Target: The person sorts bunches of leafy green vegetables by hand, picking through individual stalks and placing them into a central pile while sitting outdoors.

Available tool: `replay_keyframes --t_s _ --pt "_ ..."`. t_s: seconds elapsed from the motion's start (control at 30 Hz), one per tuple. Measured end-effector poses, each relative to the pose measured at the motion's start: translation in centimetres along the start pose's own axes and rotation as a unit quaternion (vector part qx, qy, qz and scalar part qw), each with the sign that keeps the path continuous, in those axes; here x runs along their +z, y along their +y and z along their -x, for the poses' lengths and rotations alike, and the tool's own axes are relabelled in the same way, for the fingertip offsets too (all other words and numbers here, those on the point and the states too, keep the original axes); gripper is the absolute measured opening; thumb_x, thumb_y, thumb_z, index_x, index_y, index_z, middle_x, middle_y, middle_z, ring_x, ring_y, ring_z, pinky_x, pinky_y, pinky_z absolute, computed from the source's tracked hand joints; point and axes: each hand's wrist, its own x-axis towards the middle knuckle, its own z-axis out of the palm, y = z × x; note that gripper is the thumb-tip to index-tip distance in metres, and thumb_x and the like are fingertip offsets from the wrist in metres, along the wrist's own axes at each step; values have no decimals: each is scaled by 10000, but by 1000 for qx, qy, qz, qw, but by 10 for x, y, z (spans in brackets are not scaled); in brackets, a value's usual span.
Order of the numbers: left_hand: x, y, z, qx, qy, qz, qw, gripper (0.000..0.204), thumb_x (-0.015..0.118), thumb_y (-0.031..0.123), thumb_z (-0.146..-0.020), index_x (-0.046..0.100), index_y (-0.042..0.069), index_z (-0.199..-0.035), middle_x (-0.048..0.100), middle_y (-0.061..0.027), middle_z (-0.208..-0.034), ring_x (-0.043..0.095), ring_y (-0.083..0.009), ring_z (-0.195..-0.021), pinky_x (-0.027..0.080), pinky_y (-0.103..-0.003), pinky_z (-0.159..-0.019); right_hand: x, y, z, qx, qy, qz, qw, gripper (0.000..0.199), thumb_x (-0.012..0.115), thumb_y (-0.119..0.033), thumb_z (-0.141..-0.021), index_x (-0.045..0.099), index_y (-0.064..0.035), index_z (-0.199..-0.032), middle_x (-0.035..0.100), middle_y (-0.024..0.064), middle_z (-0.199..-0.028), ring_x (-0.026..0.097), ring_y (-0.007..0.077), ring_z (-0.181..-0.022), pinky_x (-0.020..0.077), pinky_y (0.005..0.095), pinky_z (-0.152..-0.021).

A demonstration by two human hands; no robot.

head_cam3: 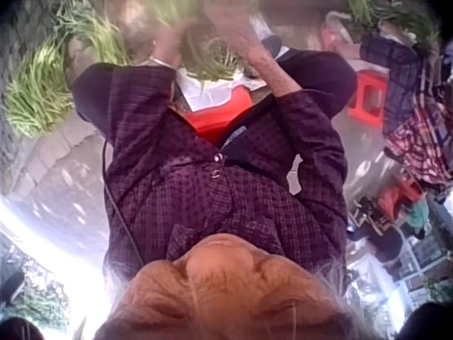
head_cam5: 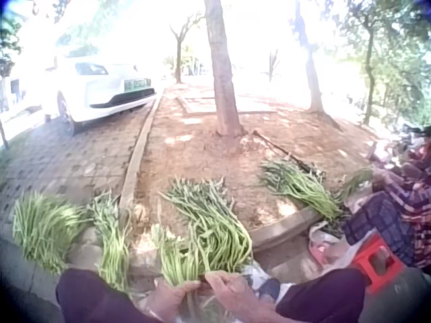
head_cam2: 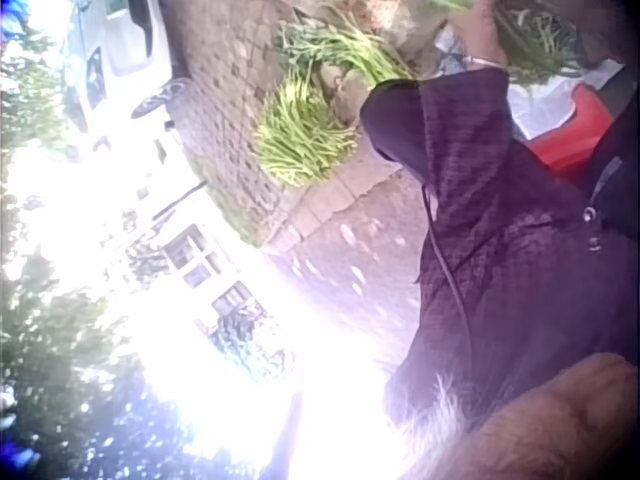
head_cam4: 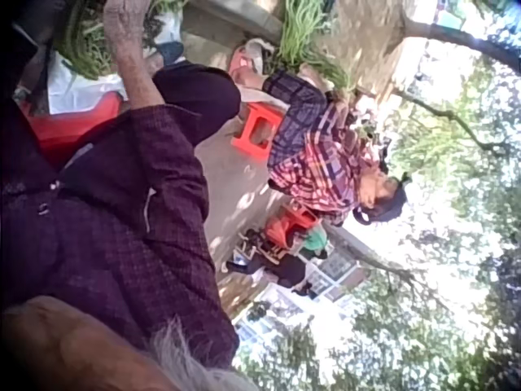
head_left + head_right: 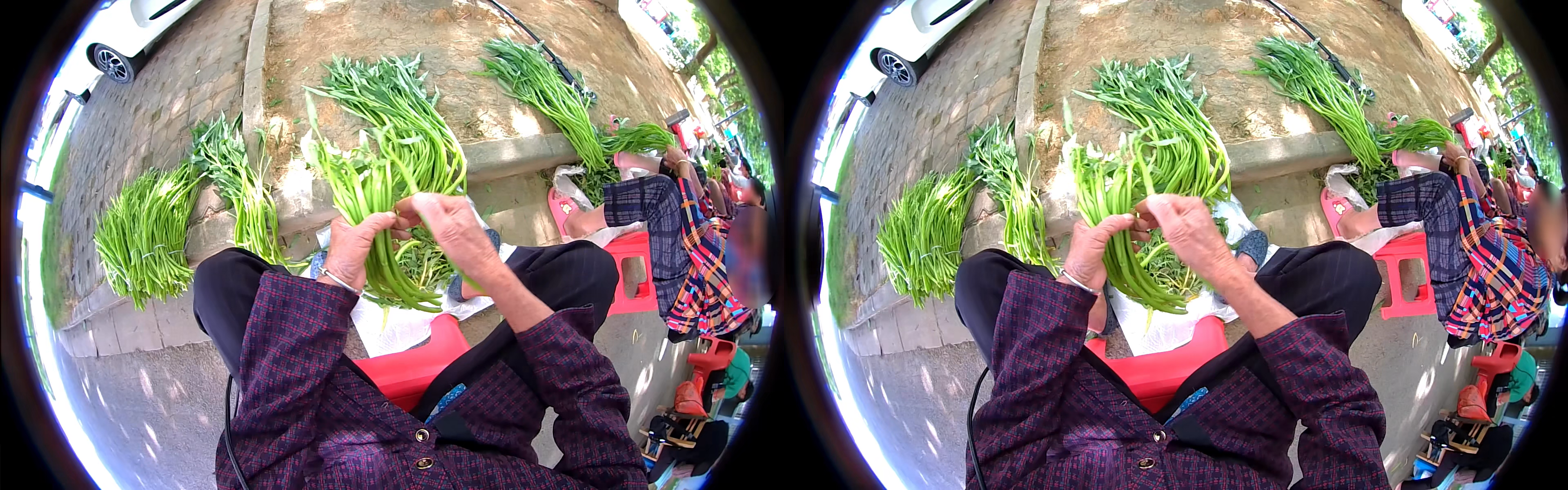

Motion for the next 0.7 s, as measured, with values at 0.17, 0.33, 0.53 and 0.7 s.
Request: replay_keyframes --t_s 0.17,0.33,0.53,0.7 --pt "5 -8 4 21 8 25 999 203 610 48 -811 611 21 -1012 652 -58 -882 645 -165 -737 531 -288 -625 10 20 -7 17 -17 94 995 369 426 -284 -935 551 7 -746 549 -1 -716 484 86 -600 421 255 -544" --pt "-7 4 2 -21 -54 46 997 274 609 37 -823 563 28 -1093 624 -49 -986 625 -164 -843 524 -300 -735 12 -1 -10 20 -77 24 997 352 422 -292 -942 544 -24 -750 448 -52 -620 412 46 -596 358 234 -522" --pt "0 14 5 -55 -134 62 988 308 620 80 -815 543 35 -1110 623 -51 -938 627 -173 -806 514 -296 -735 5 1 -11 39 -105 -9 994 319 455 -285 -944 559 -43 -762 463 -41 -614 415 58 -533 357 216 -500" --pt "-18 48 8 -39 -140 87 986 267 581 133 -823 529 24 -1060 595 -79 -877 614 -191 -756 502 -313 -670 -16 -27 -18 56 -17 -48 997 372 481 -339 -932 624 -6 -1016 653 59 -860 615 118 -746 473 249 -701"
